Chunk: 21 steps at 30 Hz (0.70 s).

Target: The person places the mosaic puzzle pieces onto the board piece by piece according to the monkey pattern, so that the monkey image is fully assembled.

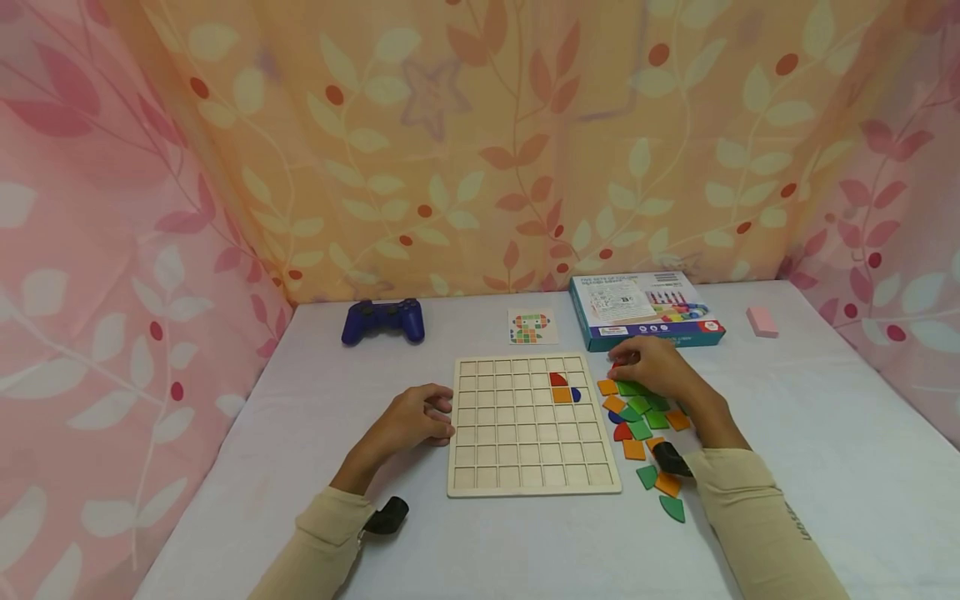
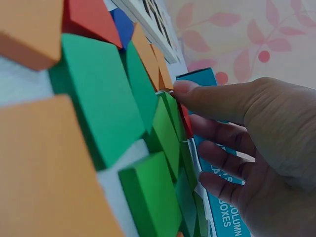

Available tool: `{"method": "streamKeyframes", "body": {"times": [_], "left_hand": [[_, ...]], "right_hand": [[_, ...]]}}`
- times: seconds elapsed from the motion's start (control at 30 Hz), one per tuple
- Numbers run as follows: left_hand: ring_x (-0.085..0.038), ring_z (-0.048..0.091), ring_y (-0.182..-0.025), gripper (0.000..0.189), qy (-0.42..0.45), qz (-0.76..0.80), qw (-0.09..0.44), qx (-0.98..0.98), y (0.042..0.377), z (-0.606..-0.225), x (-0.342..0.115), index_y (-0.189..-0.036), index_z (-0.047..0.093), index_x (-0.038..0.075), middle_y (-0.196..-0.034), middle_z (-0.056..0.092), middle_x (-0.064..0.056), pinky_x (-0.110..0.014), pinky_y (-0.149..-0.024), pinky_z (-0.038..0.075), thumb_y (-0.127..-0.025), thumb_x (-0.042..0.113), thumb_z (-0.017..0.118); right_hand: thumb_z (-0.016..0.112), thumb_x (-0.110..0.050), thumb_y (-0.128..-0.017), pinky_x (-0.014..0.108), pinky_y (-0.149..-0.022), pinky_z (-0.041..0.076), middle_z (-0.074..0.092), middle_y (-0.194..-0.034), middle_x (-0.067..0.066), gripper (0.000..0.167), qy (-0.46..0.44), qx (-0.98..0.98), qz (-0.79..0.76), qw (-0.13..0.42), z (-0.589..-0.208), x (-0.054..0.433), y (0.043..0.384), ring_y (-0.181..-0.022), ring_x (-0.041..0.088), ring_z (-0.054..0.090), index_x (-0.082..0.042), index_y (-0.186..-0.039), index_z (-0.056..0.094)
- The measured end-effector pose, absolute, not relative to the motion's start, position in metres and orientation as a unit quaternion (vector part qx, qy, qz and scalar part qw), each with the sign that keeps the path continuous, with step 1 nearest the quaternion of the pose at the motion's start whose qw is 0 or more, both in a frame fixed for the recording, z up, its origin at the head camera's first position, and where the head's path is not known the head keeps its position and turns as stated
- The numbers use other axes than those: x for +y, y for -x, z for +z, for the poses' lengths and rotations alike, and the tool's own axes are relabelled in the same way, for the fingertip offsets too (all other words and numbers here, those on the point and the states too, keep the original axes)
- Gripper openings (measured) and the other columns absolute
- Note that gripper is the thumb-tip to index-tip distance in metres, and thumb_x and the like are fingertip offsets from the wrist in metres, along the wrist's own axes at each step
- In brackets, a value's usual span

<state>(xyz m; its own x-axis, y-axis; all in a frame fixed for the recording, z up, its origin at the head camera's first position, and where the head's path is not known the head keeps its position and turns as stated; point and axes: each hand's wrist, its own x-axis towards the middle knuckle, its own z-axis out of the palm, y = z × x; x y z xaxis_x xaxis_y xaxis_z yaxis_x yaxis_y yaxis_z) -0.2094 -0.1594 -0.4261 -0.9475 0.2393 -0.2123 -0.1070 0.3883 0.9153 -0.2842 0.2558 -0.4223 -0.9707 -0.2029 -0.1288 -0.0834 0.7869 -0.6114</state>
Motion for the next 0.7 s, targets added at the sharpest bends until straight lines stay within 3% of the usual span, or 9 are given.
{"method": "streamKeyframes", "body": {"times": [0.27, 0.7], "left_hand": [[-0.018, 0.070, -0.091, 0.058, -0.046, 0.549, 0.156, 0.820, 0.2091, -0.4268, -0.1608, -0.140, 0.059, -0.008, -0.121, 0.065, -0.018, -0.033, -0.076, 0.068, -0.085, -0.012, 0.078], [-0.018, 0.070, -0.089, 0.058, -0.045, 0.552, 0.158, 0.817, 0.2081, -0.4251, -0.1603, -0.140, 0.058, -0.008, -0.121, 0.064, -0.019, -0.034, -0.077, 0.068, -0.085, -0.013, 0.078]], "right_hand": [[0.078, -0.018, -0.096, 0.042, -0.093, 0.057, 0.070, -0.118, 0.015, 0.040, 0.079, 0.941, -0.315, 0.095, -0.4173, 0.2544, 0.2809, -0.107, 0.032, 0.060, -0.006, -0.134, 0.071], [0.079, -0.022, -0.096, 0.044, -0.092, 0.060, 0.074, -0.115, 0.015, 0.038, 0.077, 0.947, -0.297, 0.098, -0.4144, 0.2544, 0.2806, -0.104, 0.031, 0.062, -0.002, -0.128, 0.074]]}}
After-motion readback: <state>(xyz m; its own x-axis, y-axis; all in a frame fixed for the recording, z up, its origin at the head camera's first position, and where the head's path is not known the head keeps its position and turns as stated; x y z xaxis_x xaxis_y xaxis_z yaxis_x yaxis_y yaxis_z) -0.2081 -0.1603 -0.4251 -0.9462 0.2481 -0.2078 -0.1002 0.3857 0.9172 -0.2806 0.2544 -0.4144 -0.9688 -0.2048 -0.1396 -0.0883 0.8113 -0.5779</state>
